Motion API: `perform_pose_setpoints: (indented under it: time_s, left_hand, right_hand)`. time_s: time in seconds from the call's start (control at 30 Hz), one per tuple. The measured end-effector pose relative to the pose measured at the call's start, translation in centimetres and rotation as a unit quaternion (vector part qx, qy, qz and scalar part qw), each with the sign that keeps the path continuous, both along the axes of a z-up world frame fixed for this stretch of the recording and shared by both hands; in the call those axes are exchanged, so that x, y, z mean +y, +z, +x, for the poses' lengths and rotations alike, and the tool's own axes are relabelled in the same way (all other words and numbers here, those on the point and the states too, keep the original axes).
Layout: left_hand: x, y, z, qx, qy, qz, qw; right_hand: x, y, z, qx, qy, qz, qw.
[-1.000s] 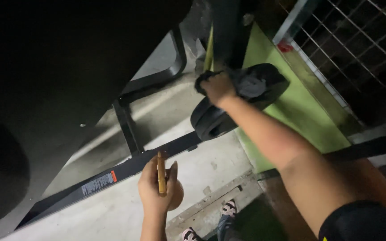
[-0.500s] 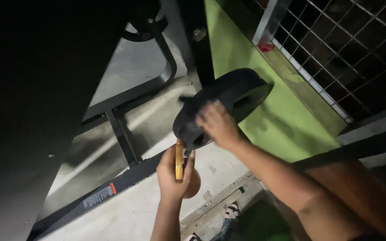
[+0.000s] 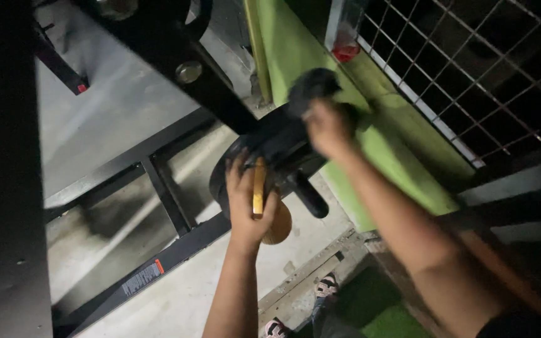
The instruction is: Cleaning and wiping down various parts of a gym machine with a spray bottle and cloth.
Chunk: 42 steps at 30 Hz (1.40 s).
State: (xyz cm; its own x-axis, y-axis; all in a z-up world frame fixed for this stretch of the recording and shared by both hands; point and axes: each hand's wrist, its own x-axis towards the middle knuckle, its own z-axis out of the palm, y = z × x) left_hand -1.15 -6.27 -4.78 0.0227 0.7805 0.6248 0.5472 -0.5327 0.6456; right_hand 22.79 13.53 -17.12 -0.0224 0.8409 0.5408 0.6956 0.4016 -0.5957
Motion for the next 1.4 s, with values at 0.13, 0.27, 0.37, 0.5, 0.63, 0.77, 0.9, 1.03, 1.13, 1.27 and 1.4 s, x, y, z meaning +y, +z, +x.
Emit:
perform_pose_setpoints:
  time_s: [0.13, 0.27, 0.37, 0.5, 0.63, 0.77, 0.9, 1.03, 1.13, 1.27, 1.4]
  left_hand:
    - [2.4, -2.8, 0.6, 0.035, 0.037, -0.025, 0.998]
    - [3.5, -2.6, 0.5, 0.047, 0.002, -0.038, 0.998]
    - [4.0, -3.5, -0.4, 0.026, -0.033, -0.056, 0.998]
    - [4.3, -4.1, -0.9, 0.040, -0.042, -0.092, 0.994]
    - [4.2, -4.1, -0.8, 0.015, -0.054, -0.083, 0.995]
    - [4.6, -3.8, -0.8, 0.052, -0.041, -0.091, 0.994]
    - [4.3, -4.4, -1.4, 0.068, -0.037, -0.114, 0.990]
    - [4.1, -3.2, -0.9, 0.089, -0.055, -0.115, 0.988]
    - [4.4, -4.1, -1.2, 0.091, -0.023, -0.089, 0.992]
    - [4.3, -3.6, -0.9, 0.074, -0.015, -0.116, 0.990]
    - [4.0, -5.1, -1.5, 0.087, -0.003, -0.133, 0.987]
  right_hand:
    - [-5.3, 5.9, -3.1, -0.057, 0.096, 0.081, 0.990]
    - [-2.2, 5.4, -0.4, 0.021, 0.080, -0.027, 0.996]
    - [2.3, 1.6, 2.8, 0.109, 0.023, -0.140, 0.984]
    - [7.6, -8.0, 8.1, 0.246, 0.018, -0.098, 0.964]
    - [8.2, -11.0, 8.9, 0.178, -0.045, -0.004, 0.983]
    - [1.8, -2.3, 4.2, 0.111, -0.139, -0.158, 0.971]
    - [-4.7, 5.4, -1.8, 0.035, 0.011, -0.003, 0.999]
    - [-4.5, 0.6, -1.0, 0.025, 0.049, 0.141, 0.988]
    - [-1.1, -7.9, 0.9, 0.204, -0.075, -0.009, 0.976]
    - [2.6, -19.8, 3.3, 0.330, -0.238, 0.016, 0.913]
    - [1.6, -19.2, 0.3, 0.530, -0.230, 0.051, 0.815]
